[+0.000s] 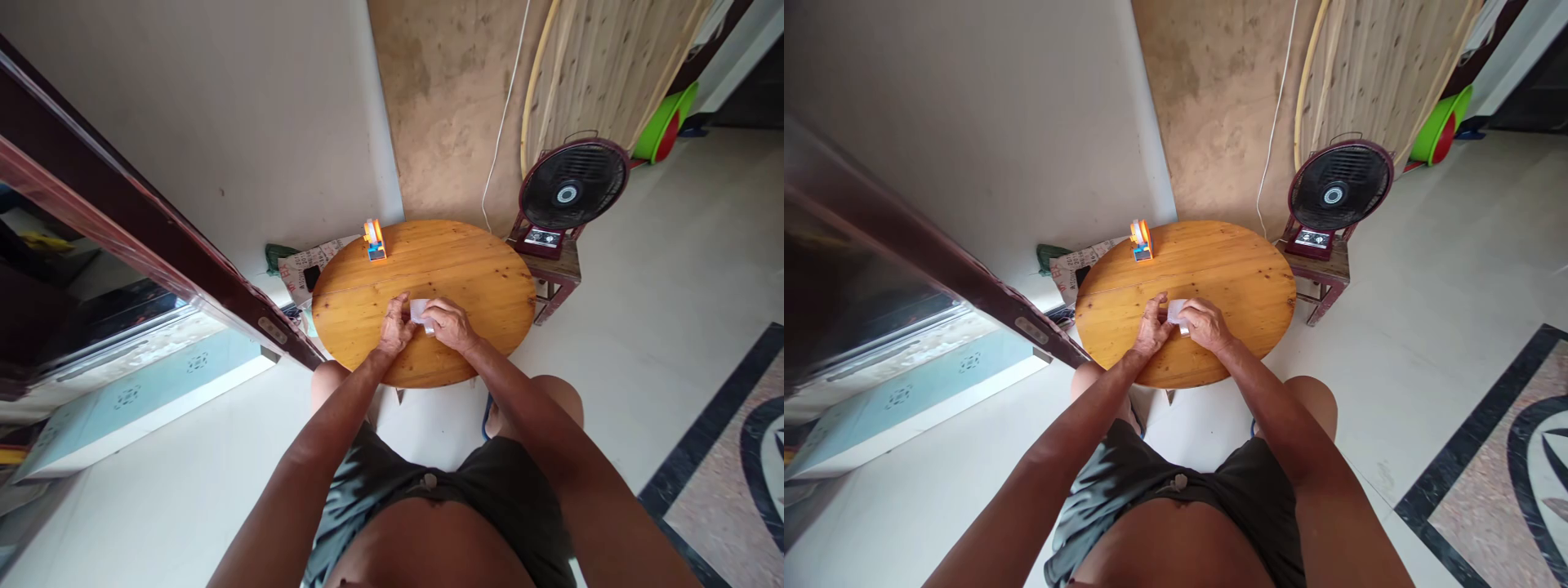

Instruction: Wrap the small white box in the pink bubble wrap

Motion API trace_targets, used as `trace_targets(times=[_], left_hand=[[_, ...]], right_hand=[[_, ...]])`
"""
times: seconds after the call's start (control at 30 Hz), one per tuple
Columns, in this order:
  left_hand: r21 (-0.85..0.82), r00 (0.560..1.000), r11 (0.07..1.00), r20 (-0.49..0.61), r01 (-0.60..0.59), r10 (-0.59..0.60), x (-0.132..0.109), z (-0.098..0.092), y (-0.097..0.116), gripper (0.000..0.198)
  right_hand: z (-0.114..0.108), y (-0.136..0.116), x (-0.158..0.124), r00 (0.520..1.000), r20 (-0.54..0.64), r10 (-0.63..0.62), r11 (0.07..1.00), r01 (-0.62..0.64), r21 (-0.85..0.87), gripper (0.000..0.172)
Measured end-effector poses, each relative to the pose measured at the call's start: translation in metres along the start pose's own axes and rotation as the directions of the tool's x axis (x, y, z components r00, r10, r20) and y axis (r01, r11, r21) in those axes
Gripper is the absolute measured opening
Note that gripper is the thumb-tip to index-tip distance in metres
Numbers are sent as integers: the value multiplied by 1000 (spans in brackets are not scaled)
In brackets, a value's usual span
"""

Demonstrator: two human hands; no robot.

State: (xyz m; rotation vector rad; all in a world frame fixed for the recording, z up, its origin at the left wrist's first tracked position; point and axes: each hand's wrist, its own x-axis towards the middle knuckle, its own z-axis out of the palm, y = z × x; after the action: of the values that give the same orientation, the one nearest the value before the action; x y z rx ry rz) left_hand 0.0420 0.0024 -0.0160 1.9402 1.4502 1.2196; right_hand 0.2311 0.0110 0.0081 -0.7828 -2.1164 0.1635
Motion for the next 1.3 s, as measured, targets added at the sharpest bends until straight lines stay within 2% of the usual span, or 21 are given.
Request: trace_targets(times=[0.07,0.13,0.2,0.3,0.5,0.6,0.73,0.9,1.0,1.1,1.2,1.3], left_hand=[[59,993,991,26,-118,116,2,-1,-2,56],[88,976,975,100,-202,193,5,-1,-6,50],[94,961,966,157,-243,226,8,0,-11,47],[96,956,961,161,-261,244,13,0,-17,44],[65,947,962,207,-266,248,28,-5,-17,40],[51,959,977,204,-209,195,42,-3,-16,40],[15,983,993,142,-120,117,56,5,-17,39],[-44,976,987,148,-153,158,57,10,-21,52],[-88,971,982,161,-166,179,56,11,-28,60],[-145,977,980,146,-134,155,57,14,-34,55],[-178,982,979,138,-102,127,57,16,-37,53],[-166,980,979,141,-119,142,56,13,-34,51]], right_hand=[[-1,1,-2,1000,16,3,1000,-3,7,28],[-2,1,-3,1000,23,-17,1000,16,22,28],[-5,1,-5,998,33,-44,998,43,36,30],[-8,1,-6,996,49,-72,996,69,51,33],[-3,14,-1,1000,13,-14,996,13,88,34],[0,28,11,999,-4,52,992,-51,113,36],[1,48,28,992,36,123,988,-126,93,37],[1,66,36,979,105,177,979,-186,84,39],[1,74,37,974,150,170,978,-185,98,40],[1,78,35,972,181,152,983,-168,75,43],[1,74,30,979,169,118,992,-122,13,48],[0,67,23,986,124,113,993,-108,-48,48]])
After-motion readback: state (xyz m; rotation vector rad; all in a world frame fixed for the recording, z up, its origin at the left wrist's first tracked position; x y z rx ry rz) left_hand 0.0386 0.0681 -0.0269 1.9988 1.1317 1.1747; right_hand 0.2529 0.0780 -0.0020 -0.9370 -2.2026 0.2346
